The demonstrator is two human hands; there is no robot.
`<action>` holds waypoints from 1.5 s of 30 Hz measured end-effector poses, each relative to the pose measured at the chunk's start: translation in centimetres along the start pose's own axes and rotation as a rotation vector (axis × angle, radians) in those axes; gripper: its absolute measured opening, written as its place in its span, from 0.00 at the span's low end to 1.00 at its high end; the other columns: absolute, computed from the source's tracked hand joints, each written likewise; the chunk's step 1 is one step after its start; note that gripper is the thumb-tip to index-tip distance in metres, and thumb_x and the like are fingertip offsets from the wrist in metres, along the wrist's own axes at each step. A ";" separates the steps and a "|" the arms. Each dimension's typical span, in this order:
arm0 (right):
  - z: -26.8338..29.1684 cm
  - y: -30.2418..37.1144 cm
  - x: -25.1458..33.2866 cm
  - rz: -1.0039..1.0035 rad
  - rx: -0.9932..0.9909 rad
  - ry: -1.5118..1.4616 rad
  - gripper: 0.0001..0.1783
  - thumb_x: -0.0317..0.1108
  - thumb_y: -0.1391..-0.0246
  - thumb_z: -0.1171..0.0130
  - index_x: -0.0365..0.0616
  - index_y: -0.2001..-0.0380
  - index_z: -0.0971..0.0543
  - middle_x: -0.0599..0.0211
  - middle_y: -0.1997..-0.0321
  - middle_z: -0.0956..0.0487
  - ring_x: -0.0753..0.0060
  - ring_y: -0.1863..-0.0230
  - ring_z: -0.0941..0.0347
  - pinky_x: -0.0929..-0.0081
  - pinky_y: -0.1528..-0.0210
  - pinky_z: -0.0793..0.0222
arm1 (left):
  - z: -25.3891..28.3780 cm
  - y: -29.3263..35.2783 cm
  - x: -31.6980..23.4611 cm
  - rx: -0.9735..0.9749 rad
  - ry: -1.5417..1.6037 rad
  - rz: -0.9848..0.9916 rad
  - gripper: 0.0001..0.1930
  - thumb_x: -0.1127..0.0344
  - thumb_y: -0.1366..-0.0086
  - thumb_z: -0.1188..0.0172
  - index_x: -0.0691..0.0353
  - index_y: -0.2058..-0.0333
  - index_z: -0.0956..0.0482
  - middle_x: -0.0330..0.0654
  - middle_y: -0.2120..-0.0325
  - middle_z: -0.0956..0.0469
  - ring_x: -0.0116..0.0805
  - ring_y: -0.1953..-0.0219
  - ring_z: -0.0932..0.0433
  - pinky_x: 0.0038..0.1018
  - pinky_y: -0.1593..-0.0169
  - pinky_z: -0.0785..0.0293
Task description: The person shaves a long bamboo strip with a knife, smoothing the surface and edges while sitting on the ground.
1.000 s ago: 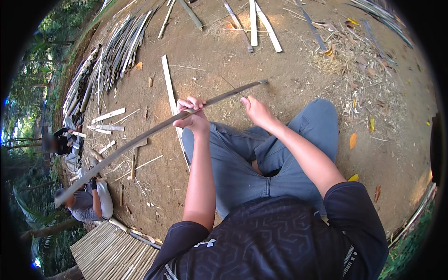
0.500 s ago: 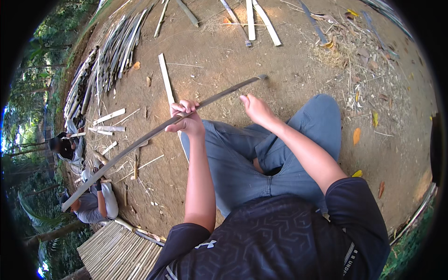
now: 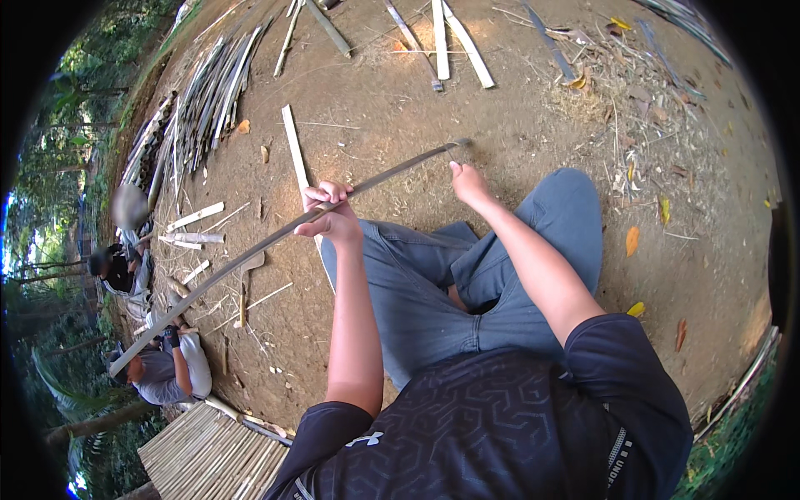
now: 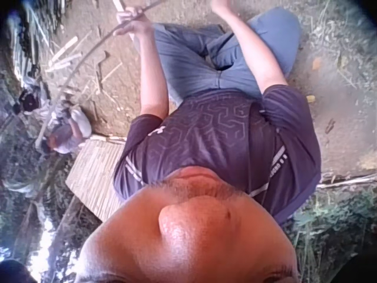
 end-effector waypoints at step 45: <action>-0.8 12.6 10.4 0.400 0.119 0.191 0.25 0.50 0.30 0.57 0.36 0.64 0.25 0.36 0.66 0.22 0.31 0.60 0.25 0.47 0.58 0.32 | 2.9 3.2 -0.5 -0.175 0.036 -0.081 0.46 0.11 0.59 0.54 0.57 0.73 0.38 0.38 0.81 0.34 0.31 0.78 0.32 0.32 0.66 0.27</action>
Point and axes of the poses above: each hand's wrist, its own y-axis away from the middle knuckle, its own z-axis out of the back of the hand, x = y × z, the point moved 10 cm from there along -y, towards the middle knuckle
